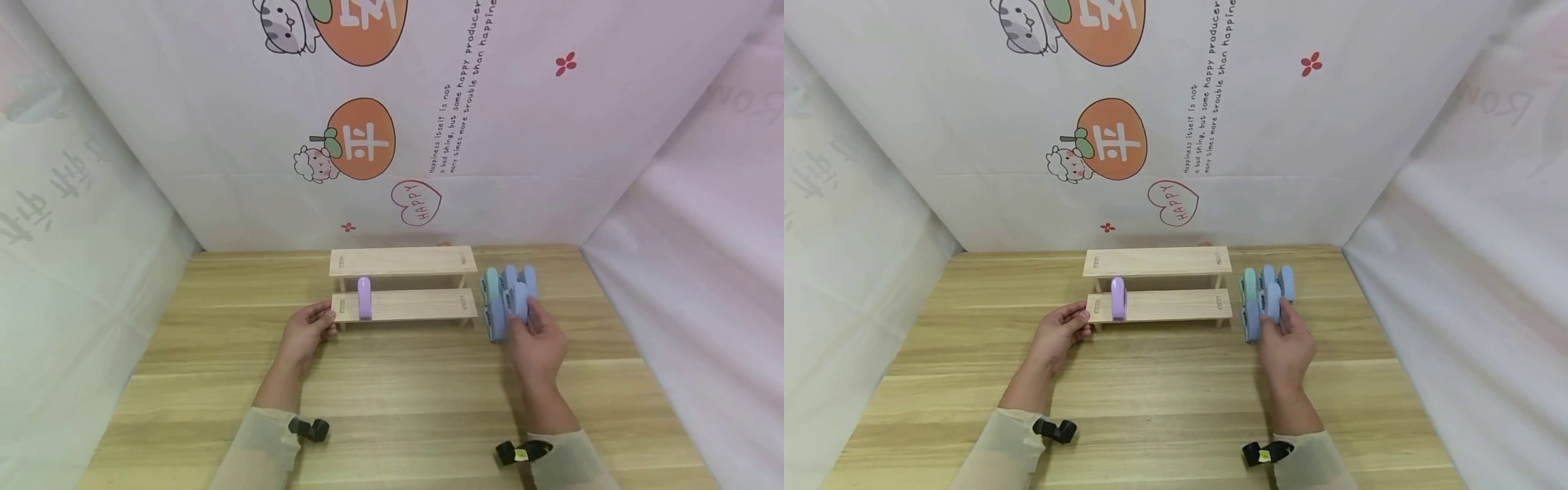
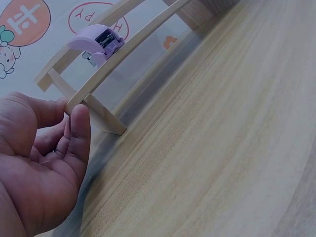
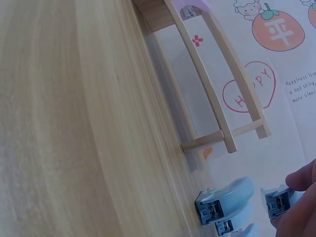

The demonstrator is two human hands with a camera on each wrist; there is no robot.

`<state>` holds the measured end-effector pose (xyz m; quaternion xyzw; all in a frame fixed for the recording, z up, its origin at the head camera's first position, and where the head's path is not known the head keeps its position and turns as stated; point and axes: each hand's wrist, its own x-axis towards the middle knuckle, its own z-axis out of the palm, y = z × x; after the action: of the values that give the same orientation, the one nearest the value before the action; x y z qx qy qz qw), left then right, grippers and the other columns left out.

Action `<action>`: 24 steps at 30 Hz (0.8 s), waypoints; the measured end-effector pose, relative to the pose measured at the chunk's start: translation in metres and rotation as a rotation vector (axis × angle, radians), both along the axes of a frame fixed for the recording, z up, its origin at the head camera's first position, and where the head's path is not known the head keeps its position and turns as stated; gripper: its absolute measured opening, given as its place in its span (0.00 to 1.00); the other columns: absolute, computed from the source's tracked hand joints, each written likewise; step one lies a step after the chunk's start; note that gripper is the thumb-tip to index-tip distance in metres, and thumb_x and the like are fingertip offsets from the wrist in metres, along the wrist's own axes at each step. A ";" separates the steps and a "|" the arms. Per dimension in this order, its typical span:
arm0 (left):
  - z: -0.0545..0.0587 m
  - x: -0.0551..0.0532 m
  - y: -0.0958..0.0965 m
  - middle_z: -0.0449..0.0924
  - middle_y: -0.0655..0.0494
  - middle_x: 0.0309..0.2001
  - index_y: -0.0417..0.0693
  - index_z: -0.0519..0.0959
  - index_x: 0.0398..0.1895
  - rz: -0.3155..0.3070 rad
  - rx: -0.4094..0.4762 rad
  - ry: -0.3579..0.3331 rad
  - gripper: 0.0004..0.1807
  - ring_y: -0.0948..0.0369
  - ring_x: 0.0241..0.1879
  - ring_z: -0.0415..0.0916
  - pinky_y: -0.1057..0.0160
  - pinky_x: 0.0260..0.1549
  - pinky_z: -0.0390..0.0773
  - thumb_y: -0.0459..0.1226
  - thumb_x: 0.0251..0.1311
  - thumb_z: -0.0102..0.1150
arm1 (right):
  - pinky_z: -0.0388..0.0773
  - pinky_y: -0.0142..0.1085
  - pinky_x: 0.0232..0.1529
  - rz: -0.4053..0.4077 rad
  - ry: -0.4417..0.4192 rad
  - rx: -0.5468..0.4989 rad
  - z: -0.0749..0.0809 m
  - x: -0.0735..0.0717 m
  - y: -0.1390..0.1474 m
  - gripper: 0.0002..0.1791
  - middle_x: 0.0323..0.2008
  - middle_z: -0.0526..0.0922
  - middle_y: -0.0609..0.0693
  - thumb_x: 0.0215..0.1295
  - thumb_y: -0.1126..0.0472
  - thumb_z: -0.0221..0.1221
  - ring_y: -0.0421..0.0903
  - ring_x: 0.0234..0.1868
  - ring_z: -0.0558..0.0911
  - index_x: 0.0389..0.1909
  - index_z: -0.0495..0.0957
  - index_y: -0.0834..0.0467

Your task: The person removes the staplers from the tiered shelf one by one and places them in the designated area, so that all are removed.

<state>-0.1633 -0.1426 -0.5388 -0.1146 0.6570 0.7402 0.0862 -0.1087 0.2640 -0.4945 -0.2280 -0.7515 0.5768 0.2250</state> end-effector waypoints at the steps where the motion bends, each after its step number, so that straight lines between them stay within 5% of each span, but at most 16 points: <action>1: 0.000 0.000 0.000 0.80 0.45 0.49 0.36 0.76 0.65 -0.001 0.000 -0.001 0.21 0.56 0.40 0.81 0.65 0.41 0.88 0.31 0.71 0.63 | 0.76 0.38 0.66 -0.002 -0.001 0.000 0.000 0.000 0.001 0.28 0.67 0.75 0.60 0.67 0.66 0.65 0.53 0.69 0.75 0.69 0.75 0.59; 8: -0.001 -0.001 -0.001 0.80 0.45 0.49 0.35 0.75 0.66 -0.001 0.003 0.000 0.23 0.57 0.40 0.81 0.65 0.42 0.88 0.32 0.71 0.63 | 0.77 0.35 0.64 -0.013 0.013 -0.028 -0.005 0.000 0.004 0.28 0.66 0.77 0.61 0.65 0.68 0.65 0.55 0.67 0.77 0.68 0.76 0.62; 24: -0.001 -0.001 -0.001 0.80 0.43 0.50 0.36 0.76 0.66 0.003 0.007 0.002 0.22 0.56 0.40 0.81 0.65 0.42 0.88 0.32 0.71 0.63 | 0.77 0.38 0.66 0.001 -0.104 -0.105 -0.009 -0.003 0.010 0.30 0.67 0.76 0.63 0.66 0.68 0.65 0.56 0.68 0.76 0.70 0.74 0.61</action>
<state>-0.1642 -0.1435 -0.5400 -0.1144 0.6542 0.7428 0.0850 -0.1115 0.2736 -0.5037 -0.2685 -0.7309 0.6030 0.1732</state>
